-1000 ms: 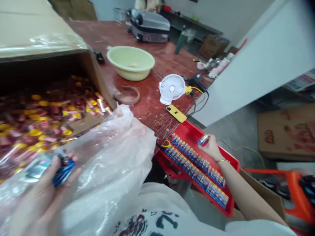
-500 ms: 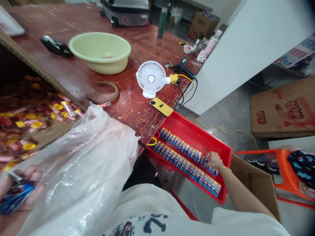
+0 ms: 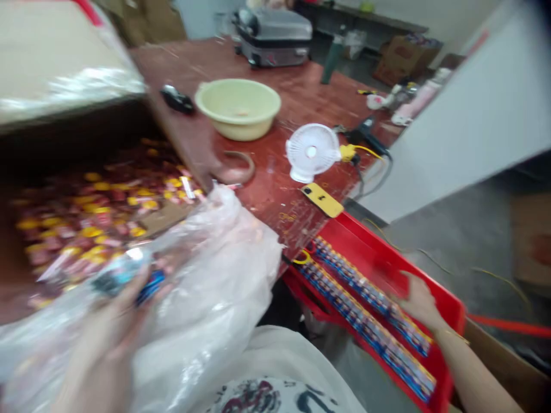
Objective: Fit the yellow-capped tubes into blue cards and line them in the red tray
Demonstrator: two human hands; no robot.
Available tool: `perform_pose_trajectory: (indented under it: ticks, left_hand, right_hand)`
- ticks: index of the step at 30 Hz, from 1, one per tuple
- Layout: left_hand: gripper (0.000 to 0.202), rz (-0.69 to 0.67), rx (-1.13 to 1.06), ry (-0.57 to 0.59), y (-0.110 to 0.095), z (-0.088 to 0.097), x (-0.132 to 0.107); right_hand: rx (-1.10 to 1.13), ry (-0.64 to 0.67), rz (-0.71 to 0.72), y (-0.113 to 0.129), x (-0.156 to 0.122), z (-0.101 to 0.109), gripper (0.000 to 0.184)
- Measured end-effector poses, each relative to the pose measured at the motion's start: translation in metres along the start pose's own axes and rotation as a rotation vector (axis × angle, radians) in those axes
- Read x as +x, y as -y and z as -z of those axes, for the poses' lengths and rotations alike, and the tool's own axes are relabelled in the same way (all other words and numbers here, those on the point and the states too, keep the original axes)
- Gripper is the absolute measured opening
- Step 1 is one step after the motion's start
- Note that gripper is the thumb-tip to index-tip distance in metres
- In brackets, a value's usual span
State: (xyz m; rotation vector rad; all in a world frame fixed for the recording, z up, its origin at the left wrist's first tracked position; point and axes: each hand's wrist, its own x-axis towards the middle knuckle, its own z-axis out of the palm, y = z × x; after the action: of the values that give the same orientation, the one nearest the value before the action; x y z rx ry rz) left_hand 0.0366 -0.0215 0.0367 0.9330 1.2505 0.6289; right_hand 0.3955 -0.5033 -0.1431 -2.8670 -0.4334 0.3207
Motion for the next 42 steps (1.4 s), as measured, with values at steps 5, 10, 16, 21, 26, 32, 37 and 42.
perform_pose_trajectory:
  ticks: [5, 10, 16, 21, 26, 32, 37, 42]
  left_hand:
    - [0.042, -0.103, -0.077, 0.081, 0.005, 0.016, -0.005]
    - [0.042, -0.125, -0.138, 0.054, 0.005, 0.039, -0.011]
    - [0.043, -0.146, -0.196, 0.054, 0.005, 0.058, -0.022]
    - [0.040, -0.142, -0.195, 0.066, 0.004, 0.067, -0.024]
    - [0.033, -0.113, -0.188, 0.122, 0.006, 0.066, -0.016]
    - [0.025, -0.140, -0.173, 0.192, 0.009, 0.057, -0.008]
    - [0.022, -0.237, -0.131, 0.191, 0.011, 0.055, -0.006]
    - [0.028, -0.203, -0.104, 0.192, 0.015, 0.056, -0.006]
  right_hand:
    - [0.354, -0.290, 0.692, 0.192, 0.025, 0.016, 0.040]
    - [0.649, -0.017, 1.226, 0.456, -0.021, 0.009, 0.018]
    - [0.534, 0.240, 1.364, 0.649, -0.050, -0.056, 0.017]
    - [0.538, 0.375, 1.314, 0.675, -0.048, -0.078, 0.021]
    - [0.644, 0.539, 1.289, 0.630, -0.047, -0.025, 0.026]
    - [1.034, 0.760, 1.257, 0.572, -0.074, 0.058, 0.029]
    - [0.926, 0.542, 1.534, 0.571, -0.087, 0.075, 0.012]
    - [0.816, 0.689, 1.536, 0.579, -0.094, 0.072, 0.009]
